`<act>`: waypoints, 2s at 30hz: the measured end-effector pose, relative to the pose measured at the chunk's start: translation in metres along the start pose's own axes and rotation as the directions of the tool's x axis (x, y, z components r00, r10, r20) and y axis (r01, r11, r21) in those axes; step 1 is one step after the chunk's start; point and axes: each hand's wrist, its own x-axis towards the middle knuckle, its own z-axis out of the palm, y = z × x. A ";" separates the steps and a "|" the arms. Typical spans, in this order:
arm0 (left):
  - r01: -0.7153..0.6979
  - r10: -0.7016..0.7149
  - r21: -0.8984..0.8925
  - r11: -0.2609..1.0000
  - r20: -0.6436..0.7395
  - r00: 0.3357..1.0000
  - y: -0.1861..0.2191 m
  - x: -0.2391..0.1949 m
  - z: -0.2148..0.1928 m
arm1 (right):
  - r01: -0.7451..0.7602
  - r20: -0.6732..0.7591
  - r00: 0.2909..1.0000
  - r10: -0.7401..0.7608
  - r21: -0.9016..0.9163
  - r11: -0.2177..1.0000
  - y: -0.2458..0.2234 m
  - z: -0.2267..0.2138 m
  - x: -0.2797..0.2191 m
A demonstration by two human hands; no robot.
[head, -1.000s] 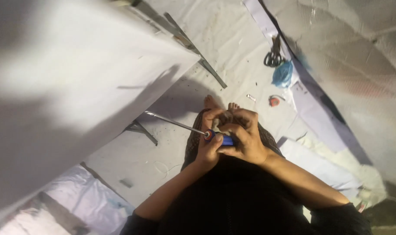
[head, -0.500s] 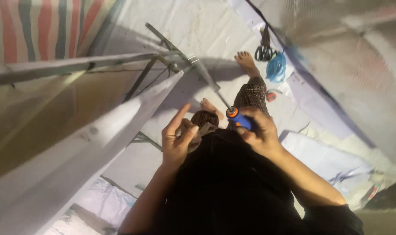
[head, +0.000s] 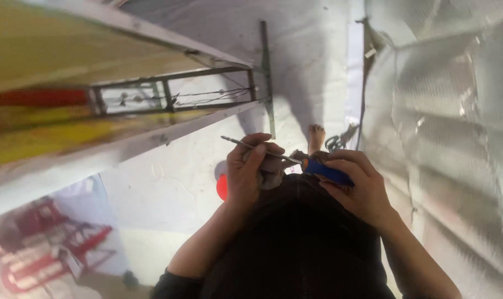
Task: Assembling a vertical display stand by attaching panels and securing them with screws and wires
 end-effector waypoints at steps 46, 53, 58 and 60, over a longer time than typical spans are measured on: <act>-0.265 0.243 -0.093 0.960 -0.199 0.949 0.051 0.019 -0.015 | 0.264 0.025 0.964 -0.264 -0.023 0.964 -0.024 -0.019 0.069; -0.320 0.296 -0.032 0.947 -0.302 0.906 0.066 0.021 -0.014 | 0.077 0.070 0.994 -0.078 0.024 0.997 -0.033 -0.013 0.063; -0.339 0.286 -0.107 0.935 -0.340 0.896 0.051 0.029 -0.031 | 0.023 0.074 0.997 -0.027 0.059 0.998 -0.003 -0.011 0.041; -0.357 0.303 -0.104 0.928 -0.348 0.887 0.049 0.031 -0.036 | 0.029 0.081 0.996 -0.035 0.071 0.997 -0.009 -0.009 0.047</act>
